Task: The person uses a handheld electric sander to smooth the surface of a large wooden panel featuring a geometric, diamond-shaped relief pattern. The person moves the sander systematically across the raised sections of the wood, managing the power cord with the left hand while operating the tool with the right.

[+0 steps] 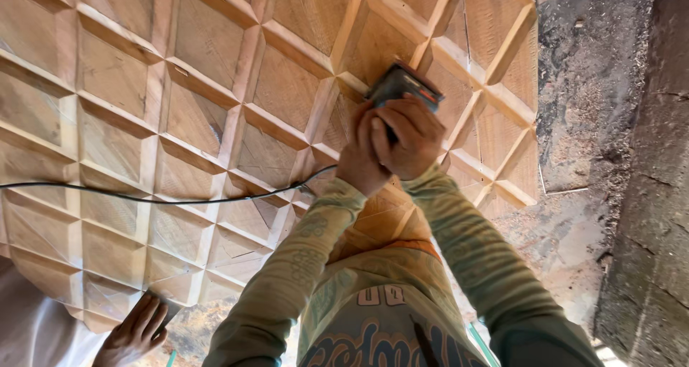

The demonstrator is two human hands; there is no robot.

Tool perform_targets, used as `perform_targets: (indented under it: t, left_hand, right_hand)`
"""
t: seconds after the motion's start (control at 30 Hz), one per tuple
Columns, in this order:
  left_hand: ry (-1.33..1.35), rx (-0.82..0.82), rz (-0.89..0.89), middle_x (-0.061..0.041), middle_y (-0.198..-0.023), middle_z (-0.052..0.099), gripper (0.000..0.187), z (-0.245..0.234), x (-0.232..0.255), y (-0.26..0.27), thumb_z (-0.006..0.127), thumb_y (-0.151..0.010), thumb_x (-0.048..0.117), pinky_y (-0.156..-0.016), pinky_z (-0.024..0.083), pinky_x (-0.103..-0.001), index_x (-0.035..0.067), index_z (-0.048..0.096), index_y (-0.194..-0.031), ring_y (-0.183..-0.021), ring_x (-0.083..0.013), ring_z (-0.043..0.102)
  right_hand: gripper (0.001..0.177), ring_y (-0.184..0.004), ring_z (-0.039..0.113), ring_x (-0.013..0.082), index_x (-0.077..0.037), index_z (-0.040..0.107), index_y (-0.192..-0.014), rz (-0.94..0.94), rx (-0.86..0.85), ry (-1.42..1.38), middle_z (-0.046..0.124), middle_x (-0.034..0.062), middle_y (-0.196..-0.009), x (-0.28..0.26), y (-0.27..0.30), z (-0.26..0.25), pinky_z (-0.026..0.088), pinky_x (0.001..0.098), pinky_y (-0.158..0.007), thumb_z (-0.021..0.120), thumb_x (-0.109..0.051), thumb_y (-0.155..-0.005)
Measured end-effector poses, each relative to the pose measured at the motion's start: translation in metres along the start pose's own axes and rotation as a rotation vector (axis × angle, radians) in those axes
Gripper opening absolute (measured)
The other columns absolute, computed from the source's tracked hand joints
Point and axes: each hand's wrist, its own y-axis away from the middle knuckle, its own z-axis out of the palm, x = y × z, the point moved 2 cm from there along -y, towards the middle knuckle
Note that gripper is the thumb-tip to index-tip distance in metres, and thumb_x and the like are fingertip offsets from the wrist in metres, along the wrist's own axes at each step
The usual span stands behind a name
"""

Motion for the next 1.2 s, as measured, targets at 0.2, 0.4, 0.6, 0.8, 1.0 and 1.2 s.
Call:
perform_targets:
  t: [0.2,0.4,0.6,0.8,1.0,1.2]
  left_hand:
    - [-0.173,0.098,0.171,-0.026,-0.147,0.039,0.080,-0.018,-0.011,-0.005,0.074,-0.094,0.018,-0.111,0.048,-0.055,0.001,0.021,-0.152,-0.134,-0.0467,0.047]
    - [-0.119,-0.010,0.047,-0.025,-0.148,0.041,0.083,0.012,0.011,-0.003,0.074,-0.088,0.018,-0.104,0.054,-0.052,0.001,0.024,-0.152,-0.141,-0.0490,0.041]
    - [-0.147,0.023,-0.015,-0.021,-0.150,0.040,0.088,-0.003,0.005,-0.009,0.076,-0.081,0.019,-0.099,0.058,-0.050,0.000,0.028,-0.153,-0.144,-0.0481,0.037]
    - [-0.156,0.051,-0.172,-0.018,-0.152,0.044,0.090,-0.047,-0.023,-0.037,0.081,-0.079,0.022,-0.087,0.060,-0.048,0.003,0.032,-0.152,-0.133,-0.0409,0.049]
    - [-0.166,0.070,-0.207,-0.020,-0.142,0.054,0.071,-0.043,-0.012,-0.027,0.063,-0.089,0.026,-0.076,0.060,-0.050,0.008,0.034,-0.151,-0.102,-0.0419,0.067]
    - [0.018,-0.042,-0.439,-0.017,-0.118,0.064,0.063,-0.006,0.025,-0.019,0.054,-0.099,0.028,-0.071,0.058,-0.052,0.020,0.032,-0.158,-0.086,-0.0401,0.072]
  right_hand:
    - [0.011,-0.091,0.071,0.0331,-0.005,0.072,-0.094,0.085,0.060,-0.018,0.070,0.0122,-0.096,-0.010,-0.006,0.016,0.060,0.0449,-0.095,0.079,-0.009,-0.087]
    - [0.012,-0.090,0.072,0.0325,-0.004,0.073,-0.096,0.128,-0.003,-0.055,0.071,0.0128,-0.098,0.015,0.003,-0.013,0.061,0.0435,-0.094,0.078,-0.009,-0.087]
    - [0.010,-0.090,0.073,0.0329,-0.004,0.073,-0.096,0.106,0.003,-0.055,0.071,0.0127,-0.097,0.007,-0.011,0.003,0.061,0.0417,-0.086,0.077,-0.009,-0.088]
    - [0.009,-0.087,0.070,0.0317,-0.004,0.072,-0.097,0.105,-0.007,-0.116,0.070,0.0118,-0.096,0.003,-0.046,0.052,0.059,0.0418,-0.080,0.077,-0.010,-0.092]
    - [0.021,-0.111,0.064,0.0381,-0.004,0.067,-0.119,0.035,-0.200,0.104,0.064,0.0163,-0.120,-0.014,-0.034,0.033,0.055,0.0465,-0.096,0.073,-0.014,-0.100]
    - [0.059,-0.135,0.043,0.0533,-0.005,0.051,-0.149,0.182,-0.438,0.268,0.038,0.0316,-0.149,-0.018,-0.009,-0.006,0.042,0.0596,-0.113,0.060,-0.007,-0.090]
